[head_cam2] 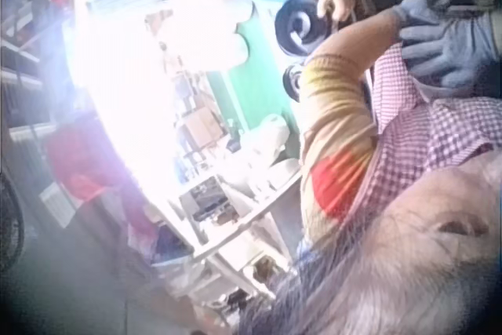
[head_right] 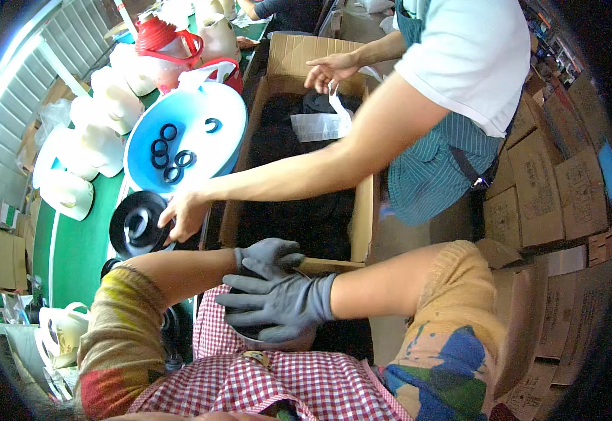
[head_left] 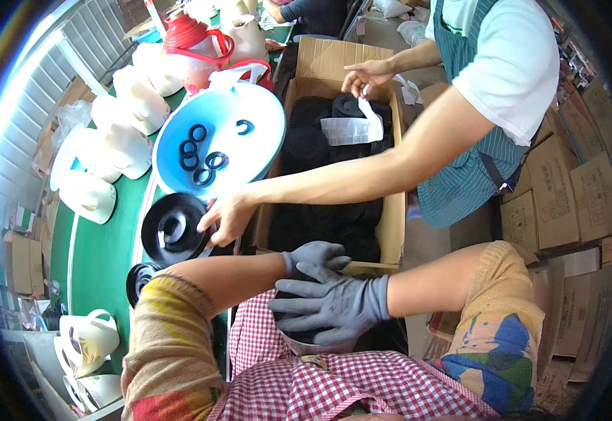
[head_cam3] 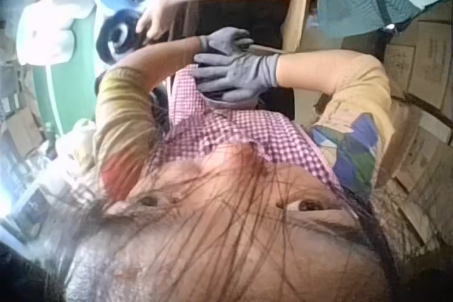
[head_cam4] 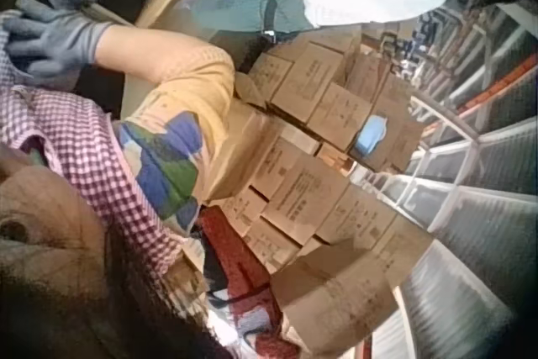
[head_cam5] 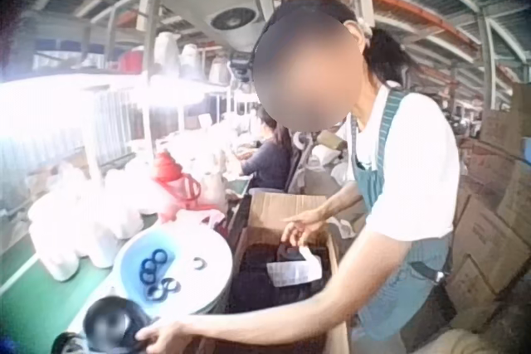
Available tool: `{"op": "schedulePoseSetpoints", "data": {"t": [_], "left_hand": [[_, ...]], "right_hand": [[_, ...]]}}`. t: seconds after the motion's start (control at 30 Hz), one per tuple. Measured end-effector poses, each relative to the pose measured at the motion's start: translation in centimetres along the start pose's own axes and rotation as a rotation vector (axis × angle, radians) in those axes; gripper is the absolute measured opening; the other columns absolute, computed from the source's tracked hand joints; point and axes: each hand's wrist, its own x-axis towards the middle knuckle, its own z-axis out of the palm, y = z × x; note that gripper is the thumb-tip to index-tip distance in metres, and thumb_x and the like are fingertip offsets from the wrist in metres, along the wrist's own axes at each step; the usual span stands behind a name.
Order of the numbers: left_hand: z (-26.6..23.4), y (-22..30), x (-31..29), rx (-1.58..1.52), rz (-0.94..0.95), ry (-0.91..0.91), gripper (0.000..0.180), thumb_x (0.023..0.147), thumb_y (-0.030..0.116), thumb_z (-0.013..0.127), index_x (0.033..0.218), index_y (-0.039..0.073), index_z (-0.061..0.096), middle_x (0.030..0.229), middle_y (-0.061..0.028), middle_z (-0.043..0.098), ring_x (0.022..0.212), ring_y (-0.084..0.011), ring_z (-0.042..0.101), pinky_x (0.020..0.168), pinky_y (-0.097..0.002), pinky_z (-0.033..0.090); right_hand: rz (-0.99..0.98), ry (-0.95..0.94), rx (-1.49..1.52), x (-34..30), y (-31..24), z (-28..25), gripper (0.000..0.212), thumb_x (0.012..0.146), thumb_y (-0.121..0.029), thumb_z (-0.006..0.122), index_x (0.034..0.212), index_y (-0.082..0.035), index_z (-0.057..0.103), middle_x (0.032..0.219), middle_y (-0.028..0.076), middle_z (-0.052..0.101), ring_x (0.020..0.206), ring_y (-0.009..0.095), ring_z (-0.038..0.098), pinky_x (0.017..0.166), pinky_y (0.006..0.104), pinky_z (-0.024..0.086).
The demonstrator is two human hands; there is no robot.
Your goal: The person repeatedly picks up white ceramic mugs from a green conveyor belt, places a black lid on each mug, and secures it by pressing down. The person then places the assembled mug into a cardboard box. This process is repeated for multiple mugs.
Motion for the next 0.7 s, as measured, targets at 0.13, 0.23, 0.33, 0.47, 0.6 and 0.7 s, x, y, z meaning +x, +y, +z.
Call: {"op": "schedulePoseSetpoints", "data": {"t": [0.13,0.23,0.33,0.47,0.6,0.7], "left_hand": [[0.1,4.8,2.3,0.384,0.104,0.038,0.035,0.089,0.043,0.058,0.084,0.009,0.065,0.077,-0.0208,0.063,0.078,-0.0409,0.062,0.070,-0.0490,0.049],[-2.2,5.9,-0.2,0.363,-0.086,0.037,0.032,0.091,0.037,0.059,0.100,0.007,0.063,0.093,-0.0166,0.066,0.089,-0.0339,0.065,0.077,-0.0430,0.051],[-2.5,1.9,-4.5,-0.185,0.005,-0.013,0.037,0.098,0.025,0.050,0.131,0.009,0.050,0.128,-0.0122,0.058,0.119,-0.0225,0.057,0.105,-0.0381,0.044],[1.7,-1.8,-3.9,-0.497,-0.005,0.120,0.032,0.095,0.021,0.058,0.124,0.009,0.057,0.124,-0.0116,0.059,0.111,-0.0233,0.059,0.095,-0.0406,0.048],[0.5,-0.9,-0.1,-0.043,-0.024,0.146,0.029,0.093,0.033,0.060,0.098,0.005,0.067,0.084,-0.0159,0.067,0.082,-0.0364,0.066,0.076,-0.0466,0.051],[0.4,4.6,3.0,0.339,0.135,0.068,0.040,0.091,0.045,0.057,0.092,0.006,0.066,0.085,-0.0205,0.066,0.082,-0.0408,0.063,0.072,-0.0480,0.050]], "right_hand": [[0.208,-0.080,-0.096,3.8,-3.9,-1.3,0.047,0.092,-0.045,0.049,0.124,-0.014,0.062,0.142,0.017,0.044,0.134,0.038,0.034,0.111,0.0622,0.013],[-0.118,0.097,-0.337,0.7,-1.1,-2.7,0.052,0.090,-0.050,0.049,0.124,-0.012,0.061,0.138,0.017,0.048,0.135,0.037,0.036,0.112,0.0616,0.013],[0.044,0.008,-0.219,-5.4,2.9,-4.0,0.082,0.079,-0.074,0.051,0.136,-0.016,0.054,0.146,0.016,0.042,0.141,0.039,0.027,0.114,0.0601,0.006],[-0.021,-0.150,0.010,-2.5,3.0,-3.2,0.081,0.080,-0.071,0.049,0.141,-0.018,0.048,0.154,0.014,0.032,0.146,0.038,0.016,0.112,0.0629,0.002],[0.183,-0.131,-0.092,2.2,-2.4,-1.8,0.065,0.087,-0.053,0.052,0.137,-0.013,0.050,0.151,0.020,0.033,0.142,0.041,0.023,0.112,0.0633,0.011],[0.194,-0.015,-0.062,5.5,-4.7,0.1,0.060,0.093,-0.051,0.047,0.137,-0.011,0.051,0.148,0.018,0.038,0.139,0.037,0.029,0.114,0.0593,0.012]]}}
